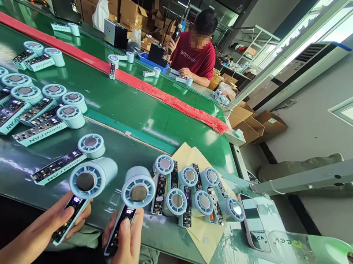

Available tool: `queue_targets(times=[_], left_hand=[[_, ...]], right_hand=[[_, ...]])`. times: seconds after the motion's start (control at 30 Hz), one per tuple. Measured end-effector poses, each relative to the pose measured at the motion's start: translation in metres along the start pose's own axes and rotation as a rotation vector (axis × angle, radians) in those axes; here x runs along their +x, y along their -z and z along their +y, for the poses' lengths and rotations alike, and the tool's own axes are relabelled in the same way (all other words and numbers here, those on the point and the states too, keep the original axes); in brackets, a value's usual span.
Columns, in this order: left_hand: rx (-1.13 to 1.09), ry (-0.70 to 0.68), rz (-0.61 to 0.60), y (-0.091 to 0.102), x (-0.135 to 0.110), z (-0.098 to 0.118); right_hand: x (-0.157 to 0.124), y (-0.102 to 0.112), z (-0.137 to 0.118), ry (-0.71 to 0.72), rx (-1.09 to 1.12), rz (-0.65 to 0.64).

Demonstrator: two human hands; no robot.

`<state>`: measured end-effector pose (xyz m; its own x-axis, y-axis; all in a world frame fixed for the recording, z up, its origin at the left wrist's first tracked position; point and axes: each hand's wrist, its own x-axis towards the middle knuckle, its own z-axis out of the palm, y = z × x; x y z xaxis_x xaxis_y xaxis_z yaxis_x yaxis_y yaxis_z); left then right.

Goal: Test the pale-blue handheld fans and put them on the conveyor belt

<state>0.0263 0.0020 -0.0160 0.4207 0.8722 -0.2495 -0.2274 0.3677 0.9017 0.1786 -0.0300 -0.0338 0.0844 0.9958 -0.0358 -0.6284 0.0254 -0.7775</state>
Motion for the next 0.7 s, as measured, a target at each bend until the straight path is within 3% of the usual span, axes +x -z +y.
queue_targets(times=[0.07,0.27,0.7], left_hand=[[0.049,0.019,0.067,0.0007,-0.0011,-0.001],[0.119,0.033,0.109,0.0036,-0.0045,-0.0003],[0.022,0.042,0.101,0.0088,-0.0038,-0.004]], right_hand=[[0.0001,-0.0023,0.0021,-0.007,0.028,0.015],[-0.0028,-0.006,0.0081,-0.032,0.021,0.052],[-0.002,-0.01,0.0084,-0.065,0.002,0.07]])
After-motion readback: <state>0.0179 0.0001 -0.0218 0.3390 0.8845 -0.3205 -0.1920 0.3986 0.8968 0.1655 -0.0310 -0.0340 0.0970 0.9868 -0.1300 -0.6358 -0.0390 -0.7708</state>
